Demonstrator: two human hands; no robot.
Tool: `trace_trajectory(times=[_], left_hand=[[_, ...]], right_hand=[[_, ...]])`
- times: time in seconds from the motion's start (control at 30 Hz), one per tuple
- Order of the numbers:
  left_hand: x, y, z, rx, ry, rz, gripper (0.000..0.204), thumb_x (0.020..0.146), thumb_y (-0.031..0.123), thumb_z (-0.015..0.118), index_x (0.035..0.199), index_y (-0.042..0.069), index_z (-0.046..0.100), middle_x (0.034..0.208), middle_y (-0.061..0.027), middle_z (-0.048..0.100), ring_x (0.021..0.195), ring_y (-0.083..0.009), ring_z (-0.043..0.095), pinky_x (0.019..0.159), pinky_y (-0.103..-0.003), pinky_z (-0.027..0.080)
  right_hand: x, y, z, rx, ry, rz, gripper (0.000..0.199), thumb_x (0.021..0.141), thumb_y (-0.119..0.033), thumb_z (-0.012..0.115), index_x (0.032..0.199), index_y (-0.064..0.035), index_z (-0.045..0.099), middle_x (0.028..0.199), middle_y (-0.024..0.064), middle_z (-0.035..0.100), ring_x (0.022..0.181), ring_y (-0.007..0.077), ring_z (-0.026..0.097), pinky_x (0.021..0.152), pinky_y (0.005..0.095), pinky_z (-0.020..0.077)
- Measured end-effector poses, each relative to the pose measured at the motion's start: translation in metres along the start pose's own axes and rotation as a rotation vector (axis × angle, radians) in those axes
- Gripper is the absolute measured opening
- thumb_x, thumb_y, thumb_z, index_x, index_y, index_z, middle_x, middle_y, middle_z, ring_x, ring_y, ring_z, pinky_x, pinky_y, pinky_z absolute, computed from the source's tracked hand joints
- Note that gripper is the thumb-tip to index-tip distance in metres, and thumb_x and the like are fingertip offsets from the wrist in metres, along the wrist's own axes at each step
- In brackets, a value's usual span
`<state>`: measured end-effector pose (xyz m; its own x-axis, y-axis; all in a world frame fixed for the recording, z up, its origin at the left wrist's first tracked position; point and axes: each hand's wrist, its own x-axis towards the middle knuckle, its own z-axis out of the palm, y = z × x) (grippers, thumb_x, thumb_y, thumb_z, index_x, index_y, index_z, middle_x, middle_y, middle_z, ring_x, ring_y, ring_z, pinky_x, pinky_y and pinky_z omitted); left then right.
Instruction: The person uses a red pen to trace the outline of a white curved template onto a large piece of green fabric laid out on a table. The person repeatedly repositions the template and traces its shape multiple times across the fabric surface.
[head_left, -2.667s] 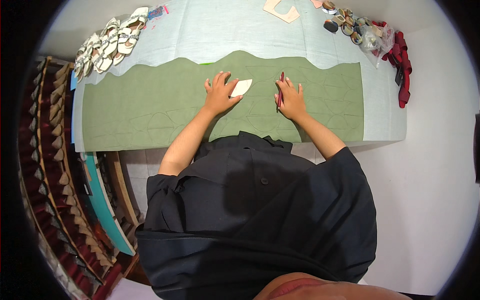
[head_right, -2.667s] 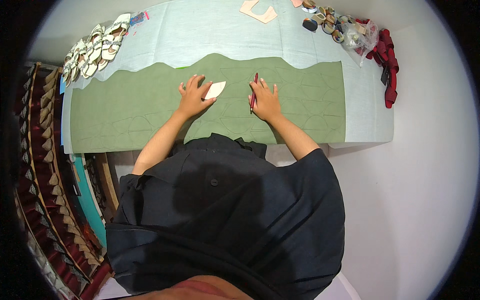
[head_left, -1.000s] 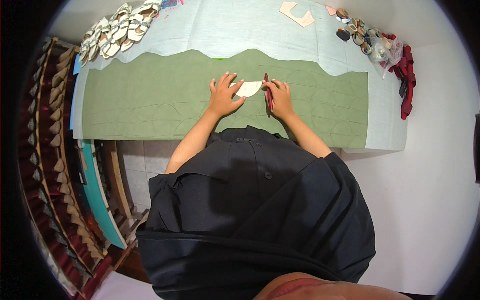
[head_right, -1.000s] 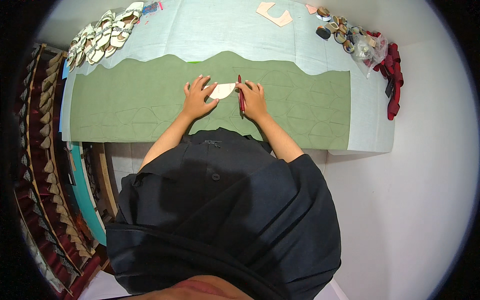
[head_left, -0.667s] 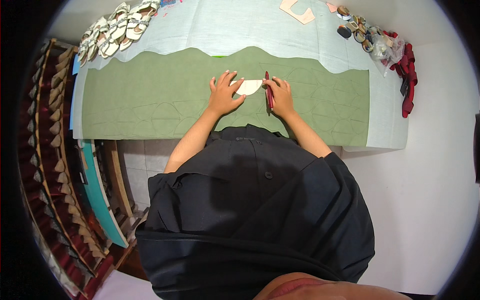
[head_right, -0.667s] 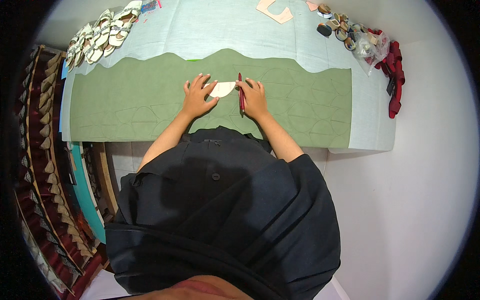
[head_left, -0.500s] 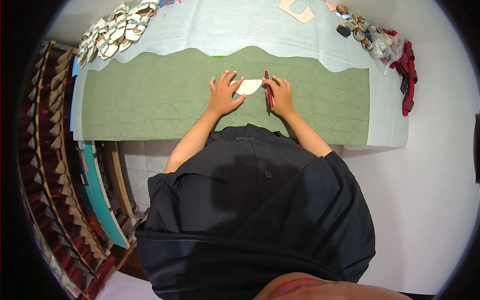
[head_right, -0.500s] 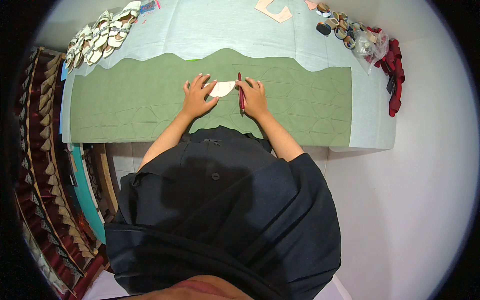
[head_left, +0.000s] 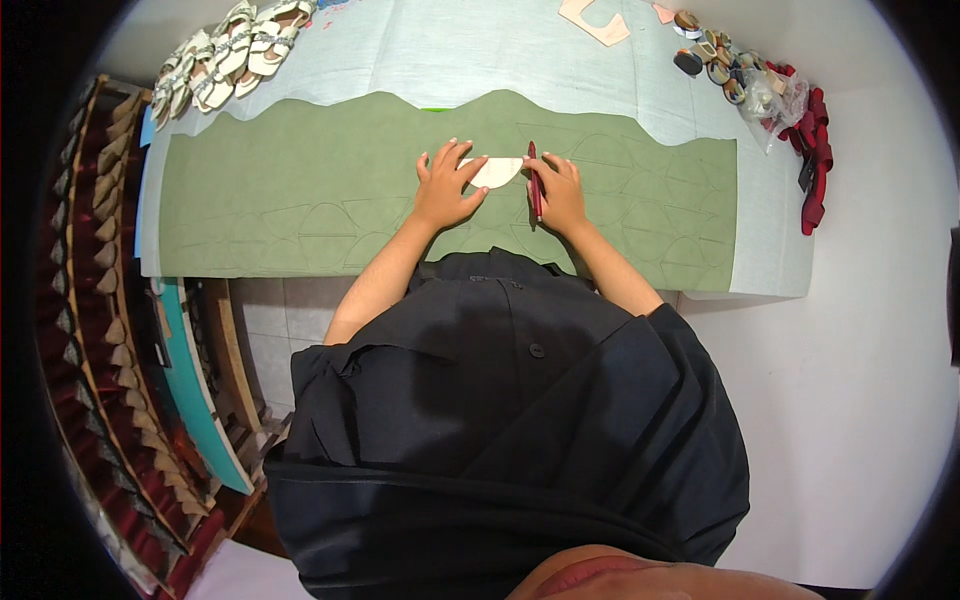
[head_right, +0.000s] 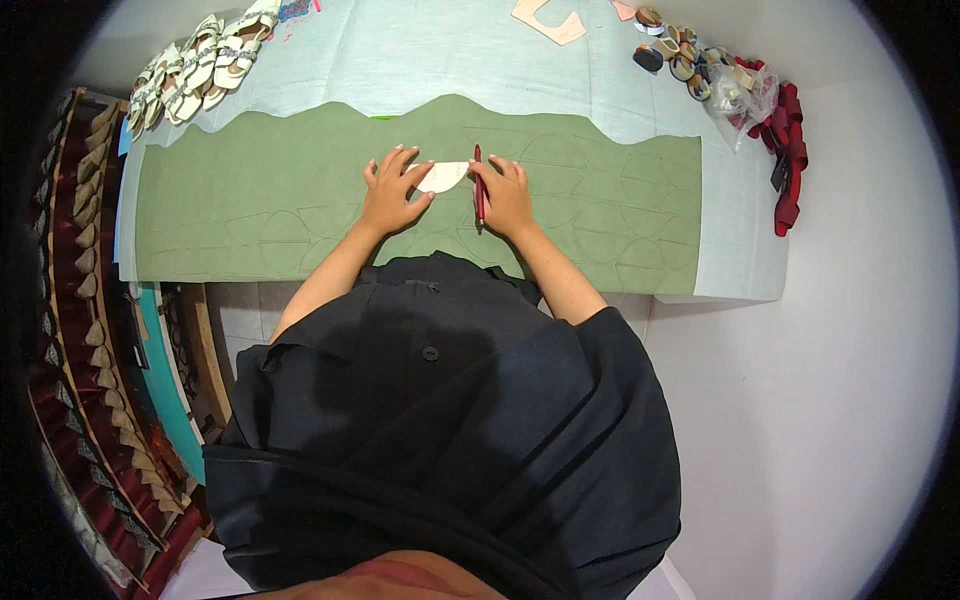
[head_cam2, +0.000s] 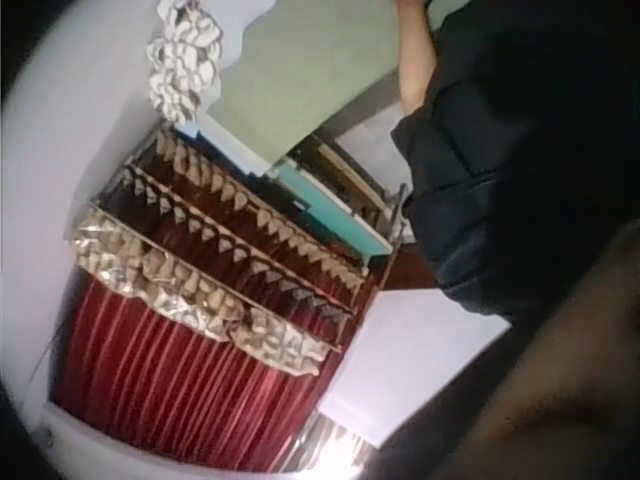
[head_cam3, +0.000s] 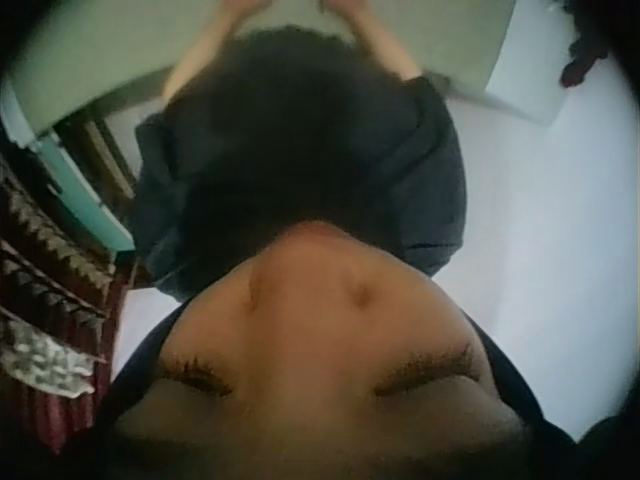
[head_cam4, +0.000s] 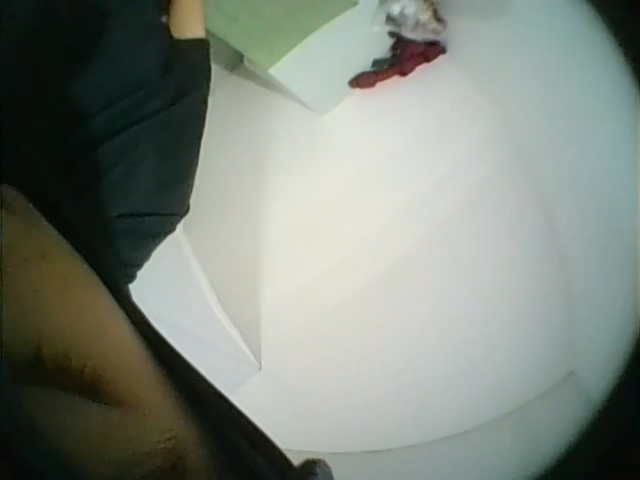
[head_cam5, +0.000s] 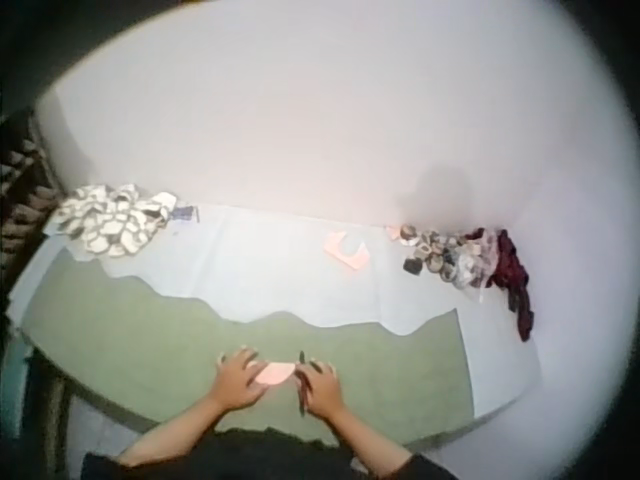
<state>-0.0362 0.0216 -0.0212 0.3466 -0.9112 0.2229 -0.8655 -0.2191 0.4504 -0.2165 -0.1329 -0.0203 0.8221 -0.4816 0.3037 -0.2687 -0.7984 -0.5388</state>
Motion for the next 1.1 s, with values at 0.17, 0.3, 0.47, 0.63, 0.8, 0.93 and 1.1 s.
trace_trajectory(times=[0.17, 0.3, 0.47, 0.63, 0.8, 0.93, 1.1], left_hand=[[0.0, 0.001, -0.001, -0.001, -0.016, -0.002, 0.049, 0.078, 0.036, 0.067, 0.125, 0.021, 0.061, 0.139, -0.0089, 0.045, 0.137, -0.0277, 0.032, 0.106, -0.06, 0.015], [0.0, 0.001, -0.001, -0.008, 0.004, -0.001, 0.047, 0.078, 0.036, 0.067, 0.122, 0.022, 0.063, 0.138, -0.0089, 0.046, 0.137, -0.0275, 0.033, 0.106, -0.06, 0.015], [0.0, 0.001, -0.003, -0.007, -0.031, 0.008, 0.039, 0.08, 0.033, 0.068, 0.118, 0.025, 0.066, 0.132, -0.0061, 0.051, 0.132, -0.0265, 0.038, 0.104, -0.06, 0.017], [-0.007, 0.006, -0.004, 0.03, -0.106, 0.043, 0.035, 0.086, 0.029, 0.063, 0.121, 0.025, 0.064, 0.126, -0.0012, 0.057, 0.125, -0.0202, 0.047, 0.101, -0.06, 0.02], [-0.022, 0.009, -0.007, 0.084, -0.095, 0.072, 0.042, 0.093, 0.034, 0.054, 0.133, 0.023, 0.055, 0.139, -0.0004, 0.052, 0.131, -0.0194, 0.043, 0.102, -0.064, 0.017], [-0.025, 0.011, -0.012, 0.094, -0.17, 0.051, 0.045, 0.095, 0.038, 0.048, 0.137, 0.022, 0.05, 0.145, -0.0003, 0.045, 0.136, -0.0193, 0.038, 0.104, -0.068, 0.015], [-0.023, 0.008, -0.014, 0.074, -0.223, 0.04, 0.046, 0.095, 0.037, 0.047, 0.139, 0.021, 0.048, 0.147, -0.0001, 0.043, 0.137, -0.0189, 0.037, 0.104, -0.068, 0.014]], right_hand=[[-0.001, 0.004, 0.002, -0.007, -0.018, 0.011, 0.029, 0.088, -0.019, 0.057, 0.116, -0.0139, 0.06, 0.12, 0.007, 0.063, 0.121, 0.0343, 0.049, 0.103, 0.052, 0.0315], [-0.001, 0.004, 0.003, -0.004, 0.004, 0.014, 0.028, 0.088, -0.019, 0.057, 0.115, -0.0138, 0.061, 0.119, 0.007, 0.064, 0.12, 0.0345, 0.05, 0.103, 0.0521, 0.032], [-0.001, 0.004, 0.003, 0.004, 0.03, 0.013, 0.028, 0.087, -0.018, 0.057, 0.115, -0.0139, 0.061, 0.115, 0.0083, 0.065, 0.119, 0.0344, 0.05, 0.102, 0.0519, 0.0326], [0.001, 0.003, 0.002, 0.007, 0.039, 0.004, 0.027, 0.088, -0.017, 0.057, 0.113, -0.0141, 0.062, 0.113, 0.0094, 0.065, 0.118, 0.0339, 0.051, 0.1, 0.0495, 0.0339], [0.008, 0.0, 0.003, 0.052, 0.14, 0.071, 0.022, 0.091, -0.017, 0.056, 0.112, -0.0126, 0.062, 0.106, 0.011, 0.066, 0.111, 0.0316, 0.056, 0.098, 0.0453, 0.0359], [0.033, 0.0, 0.009, 0.367, 0.114, 0.217, 0.019, 0.095, -0.019, 0.055, 0.111, -0.0117, 0.061, 0.094, 0.0101, 0.068, 0.093, 0.0268, 0.062, 0.093, 0.0406, 0.0381], [0.075, -0.022, 0.026, 0.581, 0.104, 0.215, 0.019, 0.087, -0.025, 0.067, 0.092, -0.007, 0.071, 0.089, 0.0105, 0.07, 0.086, 0.023, 0.066, 0.075, 0.0369, 0.0482]])
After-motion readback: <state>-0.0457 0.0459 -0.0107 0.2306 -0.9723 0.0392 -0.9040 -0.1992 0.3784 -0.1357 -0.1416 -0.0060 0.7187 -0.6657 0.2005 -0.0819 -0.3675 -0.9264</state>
